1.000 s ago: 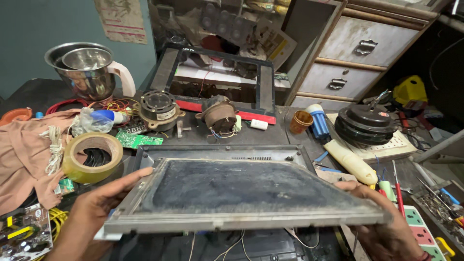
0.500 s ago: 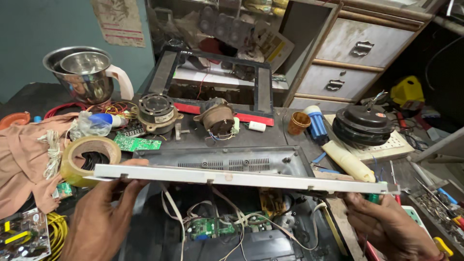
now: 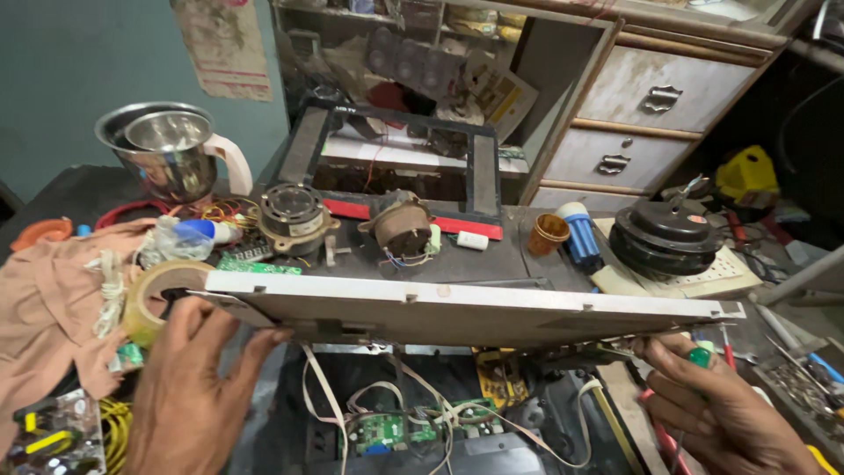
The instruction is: The person works on the back of a disassembled LCD monitor panel, using a screwdriver to remove screws from the metal frame. They then use pliers to manipulate and remove a small metal bracket or connector from the edge of the panel. The workspace is cluttered with various electronic components and tools.
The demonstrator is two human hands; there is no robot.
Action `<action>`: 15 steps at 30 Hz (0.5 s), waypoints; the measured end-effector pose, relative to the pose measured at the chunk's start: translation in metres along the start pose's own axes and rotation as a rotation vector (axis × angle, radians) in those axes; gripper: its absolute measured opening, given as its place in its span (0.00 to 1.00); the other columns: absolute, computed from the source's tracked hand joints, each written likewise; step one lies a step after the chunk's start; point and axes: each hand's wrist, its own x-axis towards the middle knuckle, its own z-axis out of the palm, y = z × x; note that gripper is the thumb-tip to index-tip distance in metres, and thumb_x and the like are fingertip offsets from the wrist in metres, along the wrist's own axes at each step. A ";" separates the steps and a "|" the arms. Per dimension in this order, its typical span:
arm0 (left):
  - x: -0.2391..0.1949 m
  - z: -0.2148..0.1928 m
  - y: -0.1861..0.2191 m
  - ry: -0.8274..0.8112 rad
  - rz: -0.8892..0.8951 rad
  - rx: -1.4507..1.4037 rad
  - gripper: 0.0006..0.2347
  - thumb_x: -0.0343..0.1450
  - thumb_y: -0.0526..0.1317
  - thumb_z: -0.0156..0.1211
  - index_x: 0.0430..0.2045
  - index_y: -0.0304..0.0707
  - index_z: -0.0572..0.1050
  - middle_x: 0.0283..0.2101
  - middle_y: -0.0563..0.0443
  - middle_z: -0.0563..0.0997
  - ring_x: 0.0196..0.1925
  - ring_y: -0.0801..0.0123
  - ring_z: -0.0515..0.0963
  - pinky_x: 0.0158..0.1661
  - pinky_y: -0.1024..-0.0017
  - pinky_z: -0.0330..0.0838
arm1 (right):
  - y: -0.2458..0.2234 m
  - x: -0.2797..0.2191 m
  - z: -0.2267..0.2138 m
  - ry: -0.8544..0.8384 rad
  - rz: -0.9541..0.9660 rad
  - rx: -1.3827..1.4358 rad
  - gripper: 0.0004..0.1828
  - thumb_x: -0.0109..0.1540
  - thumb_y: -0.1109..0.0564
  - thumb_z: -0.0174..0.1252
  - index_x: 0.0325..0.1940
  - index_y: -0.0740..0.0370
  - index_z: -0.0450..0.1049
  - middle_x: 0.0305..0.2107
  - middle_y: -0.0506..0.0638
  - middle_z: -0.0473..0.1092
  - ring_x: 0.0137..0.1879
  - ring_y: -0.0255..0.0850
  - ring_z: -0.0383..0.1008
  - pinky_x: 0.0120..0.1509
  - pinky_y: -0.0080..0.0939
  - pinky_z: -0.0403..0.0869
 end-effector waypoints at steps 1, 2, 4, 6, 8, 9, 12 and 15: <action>0.001 0.000 -0.003 0.016 0.064 -0.077 0.09 0.71 0.44 0.63 0.39 0.42 0.82 0.38 0.44 0.77 0.40 0.57 0.81 0.38 0.62 0.73 | 0.000 0.001 0.001 0.104 0.007 -0.018 0.06 0.69 0.58 0.55 0.43 0.51 0.64 0.19 0.38 0.56 0.16 0.28 0.49 0.26 0.29 0.64; 0.001 0.001 -0.006 -0.021 -0.020 -0.134 0.09 0.71 0.44 0.62 0.38 0.42 0.81 0.37 0.46 0.79 0.40 0.59 0.82 0.38 0.63 0.74 | 0.000 0.001 0.000 -0.032 0.005 0.013 0.07 0.69 0.58 0.57 0.42 0.50 0.64 0.17 0.38 0.56 0.15 0.28 0.49 0.22 0.30 0.61; 0.002 0.005 -0.008 -0.096 -0.190 -0.254 0.08 0.69 0.43 0.60 0.36 0.41 0.80 0.35 0.50 0.84 0.40 0.62 0.86 0.39 0.64 0.77 | -0.002 0.003 -0.002 -0.300 -0.001 0.071 0.10 0.71 0.57 0.61 0.41 0.49 0.65 0.15 0.37 0.55 0.14 0.28 0.50 0.15 0.31 0.54; 0.005 0.008 -0.009 -0.082 -0.152 -0.249 0.08 0.68 0.42 0.61 0.35 0.40 0.81 0.36 0.49 0.85 0.41 0.62 0.86 0.41 0.65 0.77 | -0.006 0.008 -0.003 -0.123 -0.008 -0.013 0.09 0.69 0.54 0.60 0.42 0.51 0.65 0.12 0.39 0.52 0.13 0.31 0.48 0.16 0.32 0.53; 0.008 0.011 -0.009 -0.044 -0.116 -0.290 0.08 0.68 0.41 0.62 0.37 0.39 0.80 0.37 0.48 0.86 0.41 0.62 0.87 0.41 0.66 0.77 | -0.010 0.013 -0.002 0.006 -0.025 -0.115 0.08 0.67 0.53 0.60 0.43 0.56 0.67 0.10 0.40 0.49 0.12 0.33 0.46 0.16 0.34 0.50; 0.008 0.014 -0.008 -0.016 -0.100 -0.333 0.09 0.67 0.40 0.62 0.38 0.38 0.80 0.37 0.48 0.86 0.40 0.62 0.88 0.41 0.66 0.77 | -0.011 0.014 -0.002 0.046 -0.037 -0.178 0.09 0.66 0.53 0.60 0.45 0.59 0.69 0.10 0.40 0.48 0.12 0.33 0.44 0.15 0.36 0.48; 0.011 0.017 -0.010 0.034 -0.111 -0.308 0.10 0.67 0.41 0.65 0.37 0.36 0.79 0.35 0.46 0.85 0.37 0.63 0.89 0.39 0.66 0.79 | -0.006 0.019 0.011 0.248 -0.082 -0.367 0.16 0.64 0.53 0.59 0.52 0.64 0.73 0.12 0.43 0.48 0.15 0.34 0.44 0.18 0.40 0.46; 0.010 0.024 -0.015 0.057 -0.130 -0.272 0.09 0.67 0.40 0.66 0.35 0.35 0.79 0.34 0.45 0.85 0.36 0.62 0.88 0.38 0.65 0.78 | 0.009 0.022 0.024 0.193 -0.204 -0.332 0.19 0.65 0.51 0.60 0.54 0.68 0.75 0.12 0.45 0.52 0.14 0.37 0.50 0.17 0.43 0.51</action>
